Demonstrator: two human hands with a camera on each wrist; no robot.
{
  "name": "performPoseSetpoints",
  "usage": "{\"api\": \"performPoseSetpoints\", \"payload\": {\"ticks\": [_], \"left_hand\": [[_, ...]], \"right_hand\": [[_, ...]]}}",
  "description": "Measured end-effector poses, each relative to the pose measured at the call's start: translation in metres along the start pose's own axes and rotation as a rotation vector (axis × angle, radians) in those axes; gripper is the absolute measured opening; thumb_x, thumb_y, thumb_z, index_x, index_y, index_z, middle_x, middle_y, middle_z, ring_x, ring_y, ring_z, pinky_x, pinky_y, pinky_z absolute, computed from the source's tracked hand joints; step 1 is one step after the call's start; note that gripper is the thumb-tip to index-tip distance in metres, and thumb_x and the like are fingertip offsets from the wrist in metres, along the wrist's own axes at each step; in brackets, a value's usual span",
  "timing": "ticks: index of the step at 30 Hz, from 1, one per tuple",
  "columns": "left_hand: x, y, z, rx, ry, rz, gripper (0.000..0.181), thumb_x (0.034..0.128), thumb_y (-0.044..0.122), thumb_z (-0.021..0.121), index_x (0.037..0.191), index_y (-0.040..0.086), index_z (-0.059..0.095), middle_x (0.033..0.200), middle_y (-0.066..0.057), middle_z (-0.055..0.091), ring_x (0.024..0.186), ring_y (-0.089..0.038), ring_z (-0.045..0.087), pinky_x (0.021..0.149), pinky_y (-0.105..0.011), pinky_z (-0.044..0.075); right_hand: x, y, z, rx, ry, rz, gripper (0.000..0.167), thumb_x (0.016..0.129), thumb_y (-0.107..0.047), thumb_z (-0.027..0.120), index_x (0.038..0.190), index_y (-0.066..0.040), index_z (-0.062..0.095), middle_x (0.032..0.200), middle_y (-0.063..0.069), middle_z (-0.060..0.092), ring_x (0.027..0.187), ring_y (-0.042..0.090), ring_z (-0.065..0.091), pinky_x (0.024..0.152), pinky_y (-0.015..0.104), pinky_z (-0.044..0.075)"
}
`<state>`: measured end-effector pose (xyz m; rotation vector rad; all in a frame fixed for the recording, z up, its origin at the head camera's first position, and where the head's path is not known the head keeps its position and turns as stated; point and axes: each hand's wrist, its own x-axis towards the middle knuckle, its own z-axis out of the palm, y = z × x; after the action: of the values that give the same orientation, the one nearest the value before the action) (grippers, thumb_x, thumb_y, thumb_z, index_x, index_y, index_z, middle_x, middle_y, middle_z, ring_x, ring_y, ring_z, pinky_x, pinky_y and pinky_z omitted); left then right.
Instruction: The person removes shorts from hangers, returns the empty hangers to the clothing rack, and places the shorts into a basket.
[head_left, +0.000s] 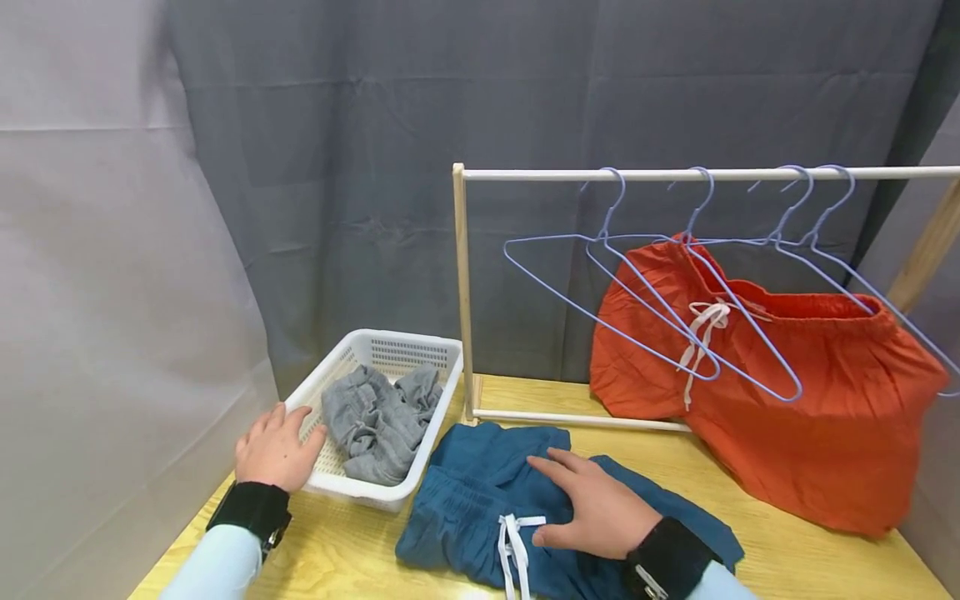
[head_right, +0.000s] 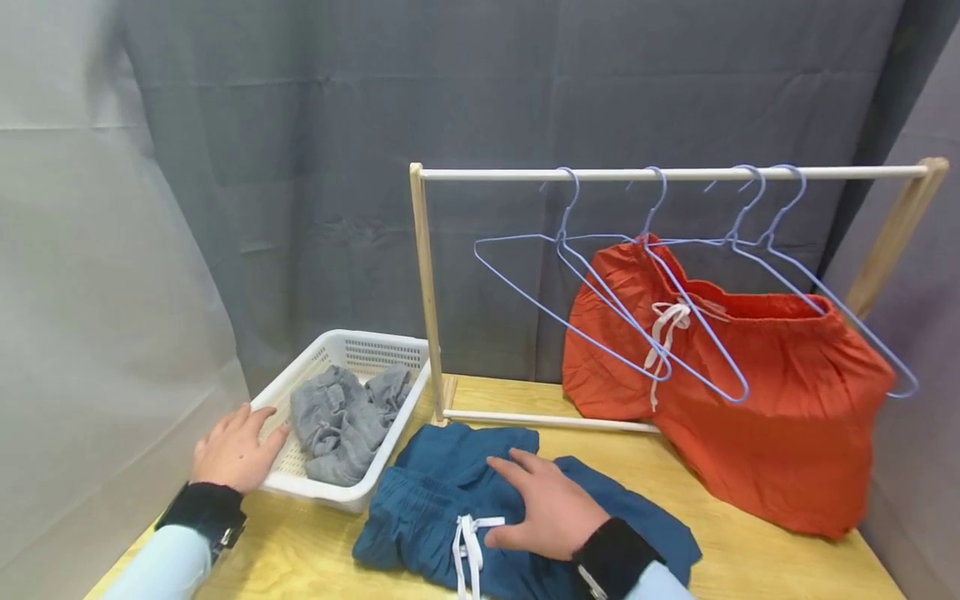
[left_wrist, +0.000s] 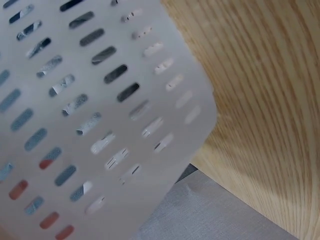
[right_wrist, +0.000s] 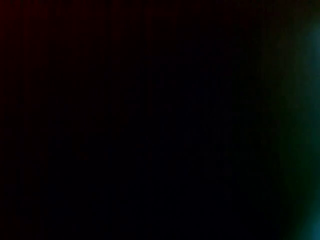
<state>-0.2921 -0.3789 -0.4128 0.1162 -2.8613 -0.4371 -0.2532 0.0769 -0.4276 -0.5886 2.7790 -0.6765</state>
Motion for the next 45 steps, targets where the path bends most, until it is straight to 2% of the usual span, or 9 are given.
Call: {"api": "performPoseSetpoints", "payload": {"ticks": [5,10,13,16,20,25,33,40,45], "left_hand": [[0.0,0.001,0.003,0.007,0.003,-0.004,0.057,0.1027,0.048,0.049,0.144,0.009,0.052,0.156,-0.032,0.031,0.14,-0.053,0.025,0.103,-0.075,0.02],[0.001,0.002,0.002,0.001,0.015,0.004,0.055,0.1025,0.046,0.05,0.143,0.009,0.053,0.155,-0.032,0.032,0.14,-0.053,0.027,0.103,-0.075,0.02],[0.001,0.001,0.002,0.001,0.022,0.009,0.054,0.1025,0.045,0.051,0.143,0.009,0.053,0.155,-0.032,0.032,0.139,-0.053,0.027,0.102,-0.075,0.021],[0.001,-0.001,0.002,0.01,0.031,0.009,0.055,0.1025,0.046,0.05,0.143,0.009,0.053,0.155,-0.032,0.031,0.139,-0.054,0.027,0.102,-0.075,0.021],[0.002,-0.001,0.001,0.012,0.039,0.01,0.055,0.1026,0.046,0.049,0.143,0.009,0.053,0.155,-0.032,0.031,0.139,-0.054,0.027,0.102,-0.074,0.021],[0.002,0.001,0.001,0.008,0.043,0.016,0.055,0.1025,0.047,0.05,0.142,0.009,0.055,0.155,-0.032,0.032,0.139,-0.053,0.027,0.102,-0.074,0.021],[0.0,-0.001,0.001,-0.002,0.04,0.008,0.052,0.1024,0.044,0.051,0.14,0.009,0.056,0.154,-0.033,0.032,0.139,-0.053,0.027,0.102,-0.074,0.02],[0.0,-0.002,0.003,-0.009,0.054,0.006,0.051,0.1019,0.044,0.052,0.14,0.009,0.057,0.154,-0.032,0.033,0.138,-0.053,0.028,0.102,-0.074,0.02],[0.002,-0.001,0.003,-0.009,0.06,0.007,0.051,0.1018,0.044,0.052,0.139,0.009,0.058,0.154,-0.032,0.033,0.138,-0.053,0.028,0.102,-0.074,0.021]], "right_hand": [[0.015,-0.007,0.02,-0.049,-0.057,-0.065,0.099,0.07,-0.079,0.073,0.154,-0.033,0.044,0.157,0.012,0.037,0.137,0.041,0.04,0.098,0.07,0.04],[0.027,-0.006,0.033,-0.118,-0.071,-0.033,0.106,0.065,-0.083,0.072,0.154,-0.034,0.043,0.158,0.013,0.036,0.138,0.044,0.038,0.099,0.07,0.04],[0.033,-0.006,0.036,-0.162,-0.073,-0.032,0.108,0.063,-0.08,0.076,0.154,-0.033,0.043,0.155,0.015,0.039,0.132,0.046,0.045,0.097,0.067,0.043],[0.039,-0.008,0.037,-0.21,-0.078,-0.065,0.109,0.063,-0.077,0.08,0.155,-0.032,0.042,0.15,0.014,0.046,0.124,0.047,0.051,0.093,0.065,0.047],[0.045,-0.011,0.035,-0.264,-0.071,-0.081,0.11,0.062,-0.075,0.081,0.155,-0.033,0.041,0.139,0.011,0.055,0.115,0.043,0.054,0.088,0.061,0.05],[0.049,-0.012,0.036,-0.311,-0.034,-0.052,0.11,0.059,-0.078,0.081,0.153,-0.032,0.045,0.125,0.009,0.058,0.102,0.036,0.054,0.082,0.058,0.052],[0.055,-0.014,0.039,-0.348,-0.047,0.015,0.107,0.059,-0.081,0.078,0.15,-0.032,0.049,0.12,0.008,0.061,0.101,0.032,0.054,0.085,0.059,0.052],[0.057,-0.015,0.038,-0.325,-0.093,0.098,0.104,0.06,-0.08,0.077,0.149,-0.034,0.05,0.108,0.003,0.071,0.094,0.025,0.063,0.081,0.052,0.054],[0.056,-0.015,0.036,-0.34,-0.082,0.107,0.099,0.062,-0.082,0.075,0.146,-0.034,0.053,0.11,0.003,0.072,0.095,0.024,0.065,0.082,0.051,0.054]]}}
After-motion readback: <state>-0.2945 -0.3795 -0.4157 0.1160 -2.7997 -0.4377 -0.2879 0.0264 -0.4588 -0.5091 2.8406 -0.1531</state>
